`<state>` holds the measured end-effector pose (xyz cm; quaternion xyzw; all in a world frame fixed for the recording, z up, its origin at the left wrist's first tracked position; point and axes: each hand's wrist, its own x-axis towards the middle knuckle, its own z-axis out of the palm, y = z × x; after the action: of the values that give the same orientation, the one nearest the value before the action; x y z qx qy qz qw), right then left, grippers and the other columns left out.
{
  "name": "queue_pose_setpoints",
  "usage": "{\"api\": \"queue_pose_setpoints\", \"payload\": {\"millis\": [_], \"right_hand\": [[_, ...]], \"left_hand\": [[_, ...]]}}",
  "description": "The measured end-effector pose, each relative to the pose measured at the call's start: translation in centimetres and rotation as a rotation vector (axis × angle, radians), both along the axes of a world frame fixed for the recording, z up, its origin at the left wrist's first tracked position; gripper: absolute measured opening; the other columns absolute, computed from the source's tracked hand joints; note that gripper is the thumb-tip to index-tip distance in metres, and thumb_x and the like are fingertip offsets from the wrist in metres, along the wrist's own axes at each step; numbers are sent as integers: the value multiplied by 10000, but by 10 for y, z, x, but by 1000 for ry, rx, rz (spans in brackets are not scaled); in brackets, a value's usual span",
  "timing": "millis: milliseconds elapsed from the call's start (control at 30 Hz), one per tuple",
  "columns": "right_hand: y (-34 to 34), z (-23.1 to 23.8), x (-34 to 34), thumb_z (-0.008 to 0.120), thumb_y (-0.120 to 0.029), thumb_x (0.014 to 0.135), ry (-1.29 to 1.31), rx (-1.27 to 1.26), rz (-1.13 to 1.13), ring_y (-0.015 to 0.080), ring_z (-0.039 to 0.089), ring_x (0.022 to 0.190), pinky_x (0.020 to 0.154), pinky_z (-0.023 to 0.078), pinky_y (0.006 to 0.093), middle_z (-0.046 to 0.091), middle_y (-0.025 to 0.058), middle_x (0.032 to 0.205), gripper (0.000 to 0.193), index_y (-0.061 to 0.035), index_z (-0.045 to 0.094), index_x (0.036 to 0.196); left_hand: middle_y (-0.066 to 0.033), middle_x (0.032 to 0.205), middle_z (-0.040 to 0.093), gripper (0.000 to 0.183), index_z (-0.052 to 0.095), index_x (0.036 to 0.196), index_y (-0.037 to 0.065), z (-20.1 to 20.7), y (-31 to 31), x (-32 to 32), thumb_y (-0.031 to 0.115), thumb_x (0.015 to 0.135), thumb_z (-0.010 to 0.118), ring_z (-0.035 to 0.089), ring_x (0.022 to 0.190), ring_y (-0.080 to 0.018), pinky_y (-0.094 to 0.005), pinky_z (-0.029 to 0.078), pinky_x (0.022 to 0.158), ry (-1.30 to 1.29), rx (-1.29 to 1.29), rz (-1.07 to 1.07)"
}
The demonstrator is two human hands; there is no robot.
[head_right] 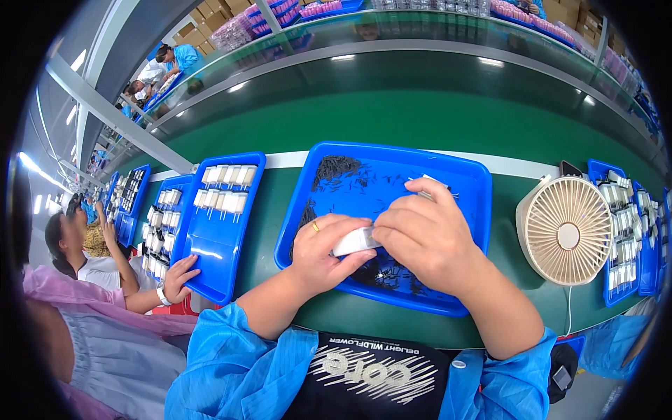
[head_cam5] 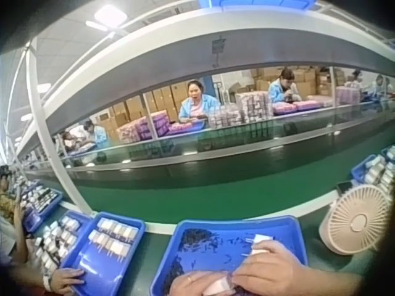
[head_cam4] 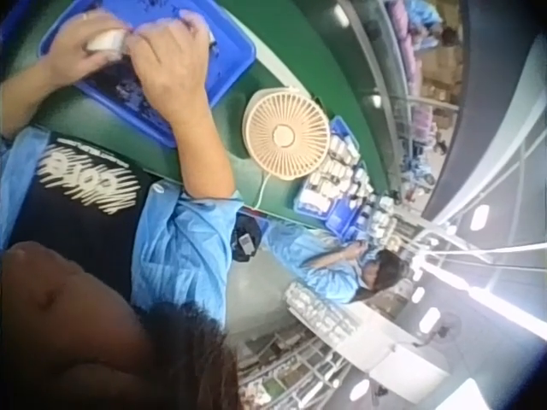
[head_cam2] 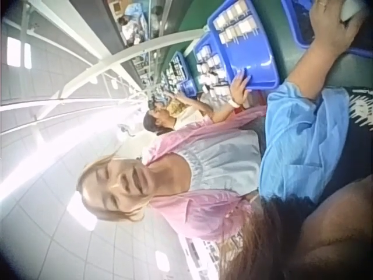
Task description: The person assembles electronic components onto a plastic casing by hand, working at a factory assembly line workstation.
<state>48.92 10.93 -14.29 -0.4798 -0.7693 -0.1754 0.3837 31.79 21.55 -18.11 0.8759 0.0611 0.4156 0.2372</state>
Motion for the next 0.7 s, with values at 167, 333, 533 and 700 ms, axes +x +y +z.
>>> {"api": "queue_pose_setpoints", "payload": {"millis": [167, 333, 533, 700], "right_hand": [[-2, 4, 4, 647, -100, 688, -97, 98, -35, 176, 616, 773, 859, 448, 427, 637, 42, 831, 102, -57, 635, 780], [2, -1, 7, 701, -95, 665, 43, 75, -21, 192, 618, 779, 857, 449, 418, 646, 46, 847, 117, -62, 644, 762], [3, -4, 1, 714, -103, 715, 392, -191, 65, 259, 595, 929, 861, 447, 406, 636, 77, 964, 95, -51, 644, 753], [3, -12, -4, 666, -91, 762, 589, -353, 76, 281, 577, 1012, 895, 439, 404, 636, 92, 994, 68, -27, 648, 751]], "left_hand": [[-114, 905, 671, 366, 656, 1012, 42, 4, -1, -3, 205, 710, 784, 656, 774, -251, -328, 517, 661, 53, -130, -10], [-93, 973, 661, 423, 657, 1023, 52, 1, 1, 1, 178, 652, 818, 657, 829, -250, -335, 526, 703, -99, 43, 13], [-70, 1001, 640, 457, 670, 1025, 69, -3, 3, 4, 117, 596, 822, 649, 894, -245, -332, 530, 746, -141, 145, 40], [-67, 995, 637, 449, 683, 1007, 72, 0, 1, 4, 89, 579, 814, 645, 901, -249, -334, 536, 755, -139, 187, 50]]}}
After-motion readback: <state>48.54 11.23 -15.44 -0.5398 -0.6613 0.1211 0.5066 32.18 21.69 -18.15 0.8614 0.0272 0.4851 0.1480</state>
